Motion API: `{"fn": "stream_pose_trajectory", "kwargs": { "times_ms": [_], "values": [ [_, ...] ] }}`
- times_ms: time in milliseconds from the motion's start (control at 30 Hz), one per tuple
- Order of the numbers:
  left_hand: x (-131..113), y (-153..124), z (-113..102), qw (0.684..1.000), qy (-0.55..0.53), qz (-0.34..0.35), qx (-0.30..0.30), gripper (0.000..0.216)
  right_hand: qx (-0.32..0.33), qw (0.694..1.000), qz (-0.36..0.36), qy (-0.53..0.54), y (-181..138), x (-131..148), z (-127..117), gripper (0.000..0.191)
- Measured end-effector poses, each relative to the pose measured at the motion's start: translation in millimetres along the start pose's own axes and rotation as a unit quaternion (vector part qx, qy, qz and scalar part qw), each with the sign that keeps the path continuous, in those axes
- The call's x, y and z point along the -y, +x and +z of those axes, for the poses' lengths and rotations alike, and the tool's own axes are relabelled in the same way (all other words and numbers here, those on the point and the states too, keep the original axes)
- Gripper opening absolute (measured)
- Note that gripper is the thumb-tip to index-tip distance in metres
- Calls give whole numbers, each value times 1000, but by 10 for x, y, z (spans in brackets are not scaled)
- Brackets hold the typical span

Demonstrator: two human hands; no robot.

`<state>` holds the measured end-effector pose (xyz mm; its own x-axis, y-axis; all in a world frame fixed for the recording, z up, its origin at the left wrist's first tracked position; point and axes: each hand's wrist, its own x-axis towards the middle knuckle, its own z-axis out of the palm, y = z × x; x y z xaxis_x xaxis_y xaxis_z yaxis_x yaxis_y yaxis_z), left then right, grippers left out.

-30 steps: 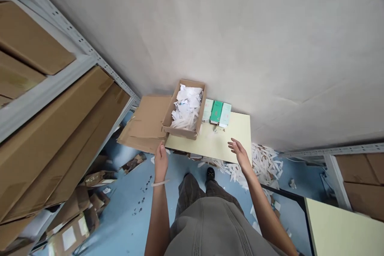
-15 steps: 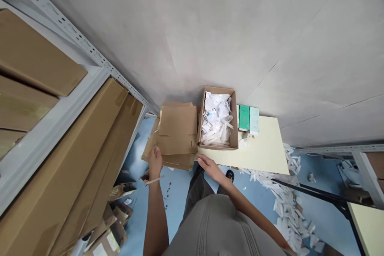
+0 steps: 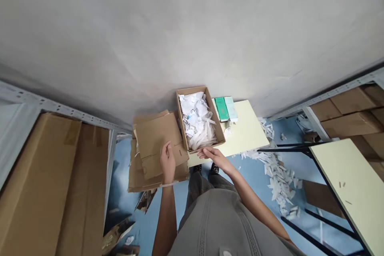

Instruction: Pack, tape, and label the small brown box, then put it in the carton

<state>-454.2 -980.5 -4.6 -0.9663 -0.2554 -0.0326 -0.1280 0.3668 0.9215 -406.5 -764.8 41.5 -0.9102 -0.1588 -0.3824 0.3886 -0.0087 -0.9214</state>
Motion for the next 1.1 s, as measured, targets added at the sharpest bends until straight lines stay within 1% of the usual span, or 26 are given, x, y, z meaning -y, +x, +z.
{"fn": "stream_pose_trajectory", "kwargs": {
  "times_ms": [33, 100, 167, 233, 300, 367, 433, 500, 600, 667, 767, 867, 967, 1033, 1100],
  "values": [
    [-142, 21, 70, 1000, -10, 21, 11, 37, -25, 1000, -6, 18, -21, 47, -136, 54],
    [-421, 69, 216, 997, -27, 59, 37, 35, -96, 995, -21, 33, -63, 104, -459, 51],
    [-674, 98, 387, 993, -46, 88, 70, 34, -175, 984, -20, 24, -85, 76, -826, 48],
    [-889, 74, 591, 987, -67, 100, 107, 33, -250, 968, 2, -4, -55, -43, -1205, 44],
    [-1062, -19, 822, 980, -90, 99, 146, 32, -313, 948, 34, -50, 54, -205, -1568, 40],
    [-1193, -174, 1072, 973, -104, 90, 187, 31, -341, 932, 61, -105, 248, -343, -1899, 42],
    [-1282, -365, 1327, 967, -105, 71, 221, 30, -333, 925, 83, -163, 511, -420, -2187, 49],
    [-1334, -561, 1575, 964, -96, 36, 246, 31, -315, 914, 99, -234, 809, -437, -2424, 57],
    [-1368, -798, 1886, 963, -87, -21, 255, 33, -285, 888, 131, -335, 1247, -431, -2673, 68],
    [-1386, -898, 2026, 964, -80, -51, 248, 34, -260, 875, 155, -379, 1481, -459, -2774, 74],
    [-1426, -963, 2129, 966, -58, -88, 234, 36, -213, 872, 168, -408, 1680, -576, -2874, 79],
    [-1452, -959, 2147, 971, -45, -110, 209, 36, -186, 881, 160, -405, 1694, -724, -2987, 77],
    [-1448, -930, 2137, 976, -44, -112, 184, 35, -184, 881, 160, -406, 1640, -806, -3111, 73],
    [-1444, -912, 2136, 978, -39, -105, 176, 35, -191, 872, 164, -419, 1640, -795, -3149, 74],
    [-1455, -902, 2143, 979, -33, -95, 177, 35, -201, 859, 166, -440, 1690, -738, -3130, 80]
  ]
}}
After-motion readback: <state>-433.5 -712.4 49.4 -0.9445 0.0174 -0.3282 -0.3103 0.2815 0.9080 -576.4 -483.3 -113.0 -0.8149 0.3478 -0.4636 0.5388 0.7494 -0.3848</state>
